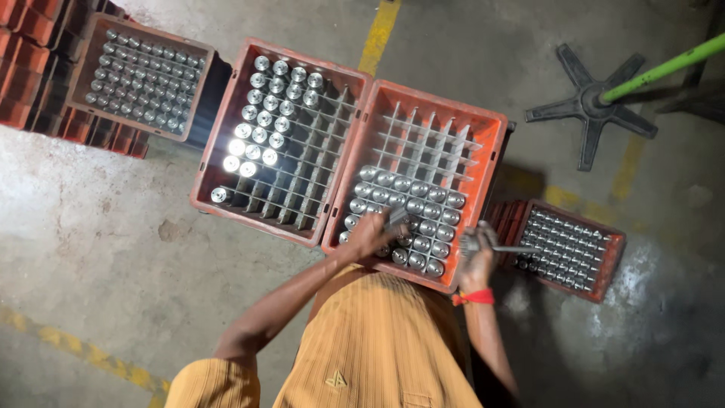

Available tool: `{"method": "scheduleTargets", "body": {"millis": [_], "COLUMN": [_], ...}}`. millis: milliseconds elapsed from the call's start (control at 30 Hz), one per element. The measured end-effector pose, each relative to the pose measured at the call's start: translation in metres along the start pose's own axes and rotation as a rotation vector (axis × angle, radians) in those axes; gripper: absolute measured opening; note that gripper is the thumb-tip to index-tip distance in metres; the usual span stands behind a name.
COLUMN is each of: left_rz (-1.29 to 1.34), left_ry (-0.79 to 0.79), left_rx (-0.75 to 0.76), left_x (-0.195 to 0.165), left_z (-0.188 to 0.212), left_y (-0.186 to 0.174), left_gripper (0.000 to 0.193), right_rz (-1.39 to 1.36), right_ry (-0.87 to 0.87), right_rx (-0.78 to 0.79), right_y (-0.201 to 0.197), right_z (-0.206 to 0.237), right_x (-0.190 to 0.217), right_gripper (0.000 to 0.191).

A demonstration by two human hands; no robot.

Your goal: The person transfers small cylindrical metal parts from one orange crate to another, placing them into a grid insert. The person then moves a full crate to a metal cart and retrieves an empty crate to continue the process.

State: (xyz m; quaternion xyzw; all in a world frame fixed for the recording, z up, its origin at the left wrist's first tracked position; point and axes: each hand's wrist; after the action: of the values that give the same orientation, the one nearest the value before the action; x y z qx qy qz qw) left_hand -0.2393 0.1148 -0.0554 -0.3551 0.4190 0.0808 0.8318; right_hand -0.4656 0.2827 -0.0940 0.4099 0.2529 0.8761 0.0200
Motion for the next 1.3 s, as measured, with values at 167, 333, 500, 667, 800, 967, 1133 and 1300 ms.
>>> {"method": "scheduleTargets", "body": {"millis": [167, 333, 500, 667, 800, 967, 1133, 1300], "left_rz": [-0.545, -0.430, -0.178, -0.562, -0.973, -0.614, -0.307, 1.029], "left_ry": [0.364, 0.378, 0.189, 0.325, -0.407, -0.529, -0.158, -0.141], "left_rx": [-0.570, -0.559, -0.742, -1.190, -0.910, -0.827, -0.966, -0.767], "left_x": [0.017, 0.022, 0.054, 0.150, 0.195, 0.195, 0.186, 0.173], "left_z": [-0.063, -0.065, -0.005, 0.069, 0.082, 0.084, 0.131, 0.123], "left_y": [-0.047, -0.072, -0.102, -0.191, -0.229, -0.239, -0.280, -0.245], "left_gripper": [0.081, 0.064, 0.032, 0.045, 0.039, 0.019, 0.039, 0.058], "right_rz": [-0.048, -0.024, 0.048, 0.096, 0.152, 0.224, 0.235, 0.304], "right_ry": [0.005, 0.059, 0.104, 0.102, 0.136, 0.166, 0.150, 0.194], "right_rx": [0.020, -0.016, -0.006, 0.025, 0.020, 0.130, 0.097, 0.083], "right_y": [-0.016, -0.009, -0.016, -0.019, -0.003, 0.021, 0.016, 0.021], "right_z": [-0.006, 0.008, 0.028, 0.045, 0.043, 0.039, 0.051, 0.060], "right_x": [0.004, -0.026, -0.044, -0.054, -0.069, -0.093, -0.091, -0.086], "right_gripper": [0.012, 0.014, 0.013, 0.012, 0.013, 0.012, 0.013, 0.015]}}
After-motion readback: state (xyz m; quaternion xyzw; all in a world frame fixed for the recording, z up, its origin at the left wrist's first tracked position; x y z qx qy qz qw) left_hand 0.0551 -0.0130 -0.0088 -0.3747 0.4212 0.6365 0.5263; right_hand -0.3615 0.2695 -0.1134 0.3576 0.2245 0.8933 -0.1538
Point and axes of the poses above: each hand's wrist, its own z-axis away from the middle knuckle, its own y-axis out of the palm, x = y × z, and after that the axes turned 7 degrees about -x, right-handed
